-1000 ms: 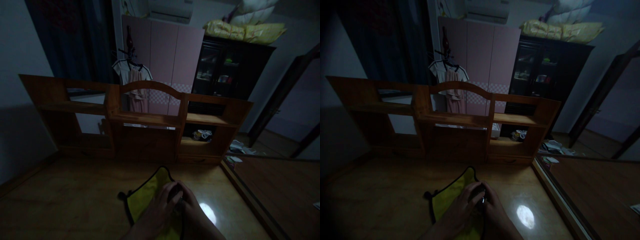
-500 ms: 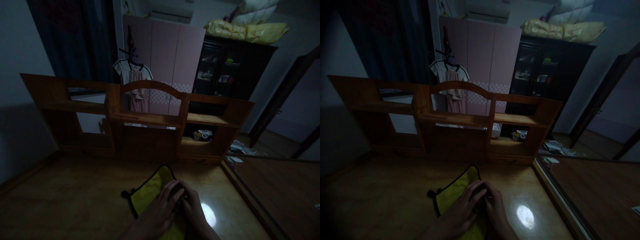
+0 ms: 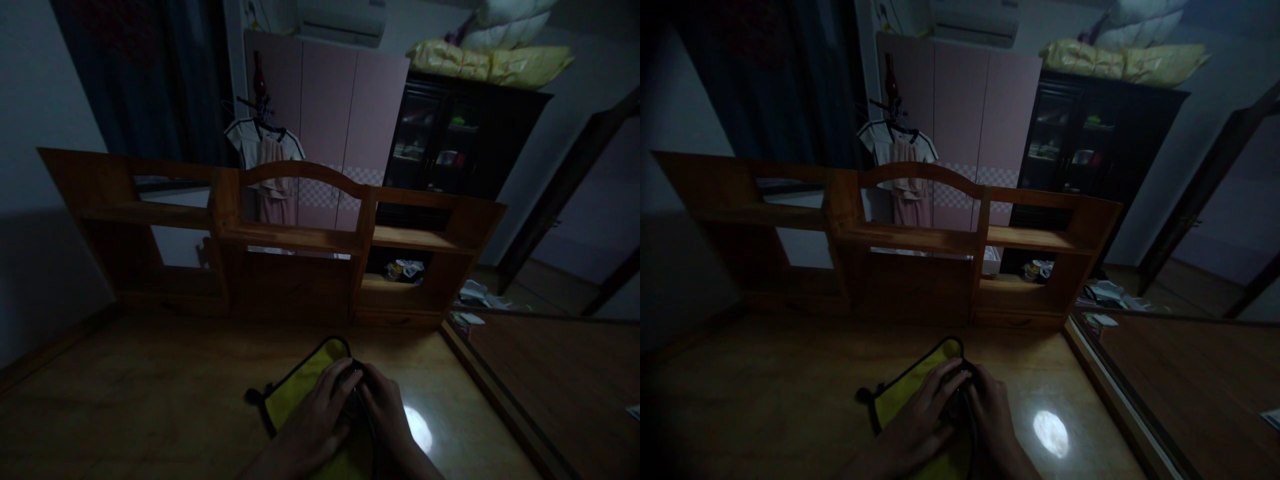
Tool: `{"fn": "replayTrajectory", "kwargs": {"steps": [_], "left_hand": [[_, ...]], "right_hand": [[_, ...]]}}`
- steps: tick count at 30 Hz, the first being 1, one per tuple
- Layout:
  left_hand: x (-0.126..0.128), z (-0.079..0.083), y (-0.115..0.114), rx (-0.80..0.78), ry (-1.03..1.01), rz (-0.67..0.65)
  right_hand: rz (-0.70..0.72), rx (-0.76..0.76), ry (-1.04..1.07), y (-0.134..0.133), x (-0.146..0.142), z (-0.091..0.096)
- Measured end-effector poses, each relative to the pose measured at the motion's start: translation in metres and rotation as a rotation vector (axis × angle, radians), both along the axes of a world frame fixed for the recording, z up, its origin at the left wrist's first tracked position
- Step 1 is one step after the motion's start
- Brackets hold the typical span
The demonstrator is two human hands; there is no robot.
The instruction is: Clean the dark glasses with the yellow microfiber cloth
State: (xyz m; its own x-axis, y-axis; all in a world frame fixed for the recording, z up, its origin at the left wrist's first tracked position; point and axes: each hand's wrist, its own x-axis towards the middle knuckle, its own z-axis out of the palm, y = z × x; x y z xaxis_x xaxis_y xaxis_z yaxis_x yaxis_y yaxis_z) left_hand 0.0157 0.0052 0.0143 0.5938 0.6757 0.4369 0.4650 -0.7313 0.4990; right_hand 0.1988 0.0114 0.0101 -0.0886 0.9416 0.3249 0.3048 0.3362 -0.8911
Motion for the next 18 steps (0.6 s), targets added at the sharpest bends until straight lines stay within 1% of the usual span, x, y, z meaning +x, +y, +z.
{"fn": "replayTrajectory", "kwargs": {"steps": [6, 11, 15, 18], "left_hand": [[0.000, -0.003, 0.003, 0.038, -0.014, 0.024], [0.000, -0.005, 0.005, 0.087, 0.018, 0.033], [-0.002, -0.006, 0.005, 0.120, 0.058, 0.010], [-0.003, -0.006, 0.004, 0.127, 0.078, -0.019]], "right_hand": [[0.020, -0.011, 0.048, 0.001, -0.004, -0.001], [0.054, -0.079, 0.185, 0.003, -0.008, -0.004], [0.194, -0.204, 0.329, 0.004, -0.001, -0.011], [0.284, -0.302, 0.392, 0.003, 0.004, -0.013]]}}
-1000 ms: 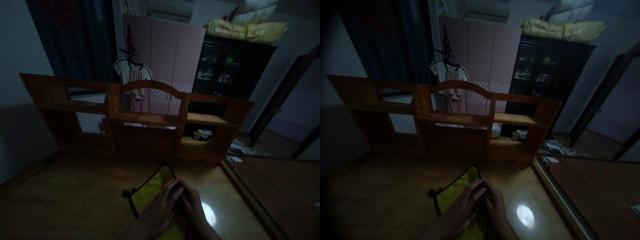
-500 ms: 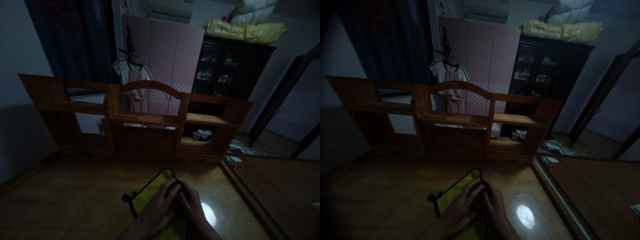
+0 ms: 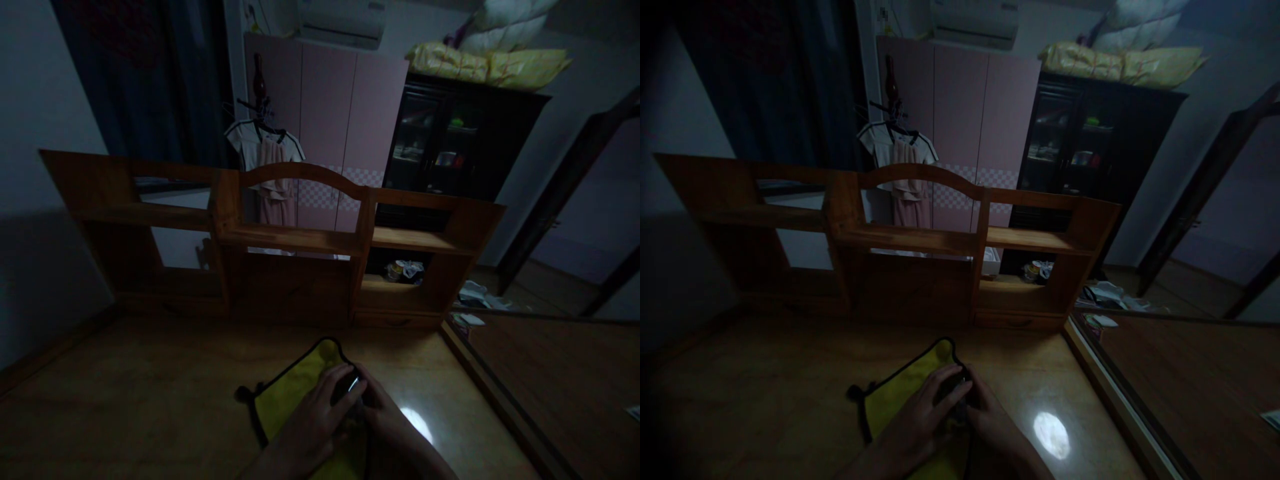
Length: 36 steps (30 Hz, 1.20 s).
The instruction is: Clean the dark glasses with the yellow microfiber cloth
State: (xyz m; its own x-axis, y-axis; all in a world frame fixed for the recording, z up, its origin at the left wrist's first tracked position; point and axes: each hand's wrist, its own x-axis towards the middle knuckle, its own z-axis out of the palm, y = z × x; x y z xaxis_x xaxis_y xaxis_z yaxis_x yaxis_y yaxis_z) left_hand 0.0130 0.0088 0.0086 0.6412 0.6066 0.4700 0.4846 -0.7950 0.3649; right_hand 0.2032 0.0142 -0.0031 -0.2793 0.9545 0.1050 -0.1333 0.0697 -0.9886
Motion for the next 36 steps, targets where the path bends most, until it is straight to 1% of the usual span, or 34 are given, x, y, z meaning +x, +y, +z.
{"fn": "replayTrajectory", "kwargs": {"steps": [2, 5, 8, 13, 16, 18, 24, 27, 30, 36], "left_hand": [[0.000, 0.000, -0.001, 0.009, 0.005, -0.006], [0.000, -0.002, -0.001, 0.061, -0.004, -0.010], [0.001, -0.004, 0.000, 0.130, -0.008, -0.026], [0.005, -0.003, 0.002, 0.224, -0.006, -0.019], [0.006, 0.000, 0.003, 0.229, -0.012, -0.005], [0.006, 0.001, 0.002, 0.191, -0.010, -0.018], [0.003, 0.006, -0.001, 0.010, -0.010, -0.042], [0.004, 0.005, -0.001, -0.060, -0.011, -0.032], [0.005, 0.002, -0.001, -0.075, -0.052, -0.005], [0.004, -0.002, 0.000, -0.088, -0.113, 0.017]], "right_hand": [[-0.001, -0.010, 0.017, 0.000, 0.001, 0.000], [-0.074, -0.006, 0.028, 0.001, 0.000, -0.001], [-0.124, -0.005, 0.025, 0.003, -0.002, -0.008], [-0.255, 0.113, -0.064, 0.003, -0.004, -0.021], [-0.308, 0.212, -0.167, -0.001, -0.006, -0.022], [-0.324, 0.256, -0.225, -0.003, -0.008, -0.018], [-0.326, 0.308, -0.303, -0.006, -0.011, 0.005], [-0.314, 0.323, -0.318, -0.006, -0.010, 0.010], [-0.351, 0.289, -0.323, -0.005, -0.009, 0.012], [-0.366, 0.159, -0.285, -0.008, -0.011, 0.023]]}}
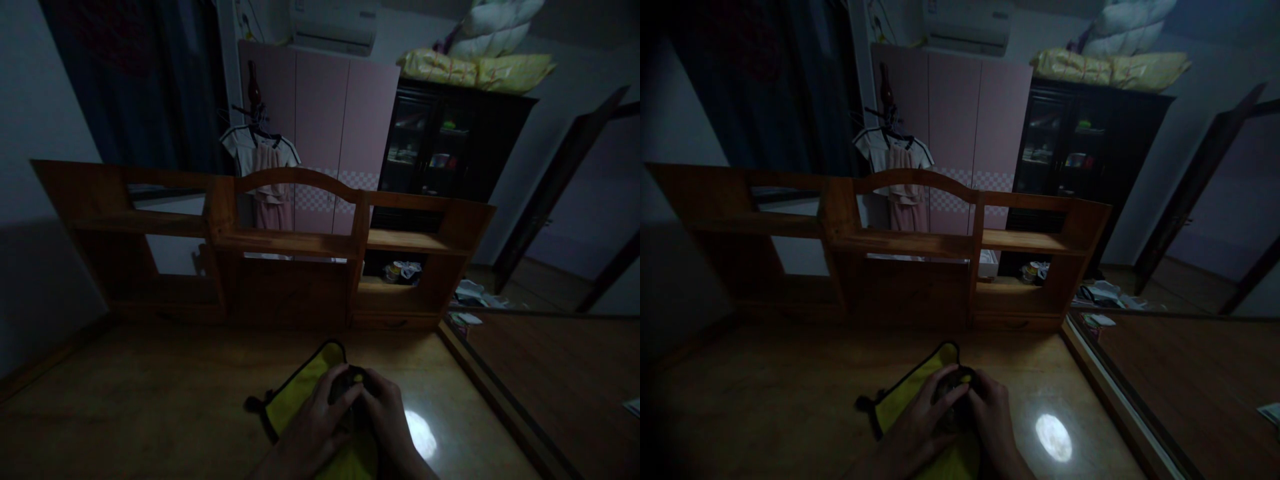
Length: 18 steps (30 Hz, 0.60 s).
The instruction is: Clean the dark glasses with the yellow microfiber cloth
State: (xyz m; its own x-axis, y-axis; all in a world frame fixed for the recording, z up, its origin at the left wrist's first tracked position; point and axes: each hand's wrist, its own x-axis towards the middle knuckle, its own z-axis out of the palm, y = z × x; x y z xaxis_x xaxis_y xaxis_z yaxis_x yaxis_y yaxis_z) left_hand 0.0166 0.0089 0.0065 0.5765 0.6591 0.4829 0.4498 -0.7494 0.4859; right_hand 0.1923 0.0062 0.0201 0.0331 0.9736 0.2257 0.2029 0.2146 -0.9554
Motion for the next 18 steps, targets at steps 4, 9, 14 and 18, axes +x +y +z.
{"fn": "replayTrajectory", "kwargs": {"steps": [4, 9, 14, 18], "left_hand": [[-0.002, -0.001, 0.001, 0.000, -0.024, 0.031], [-0.002, -0.004, 0.004, -0.033, -0.051, 0.129], [-0.003, -0.001, 0.003, 0.057, 0.024, 0.076], [-0.002, 0.000, 0.001, 0.139, 0.083, 0.036]], "right_hand": [[0.041, -0.067, 0.064, 0.002, -0.002, -0.003], [0.036, -0.223, 0.247, 0.008, -0.002, -0.020], [0.248, -0.322, 0.505, 0.006, -0.007, -0.017], [0.258, -0.292, 0.508, 0.003, -0.008, -0.015]]}}
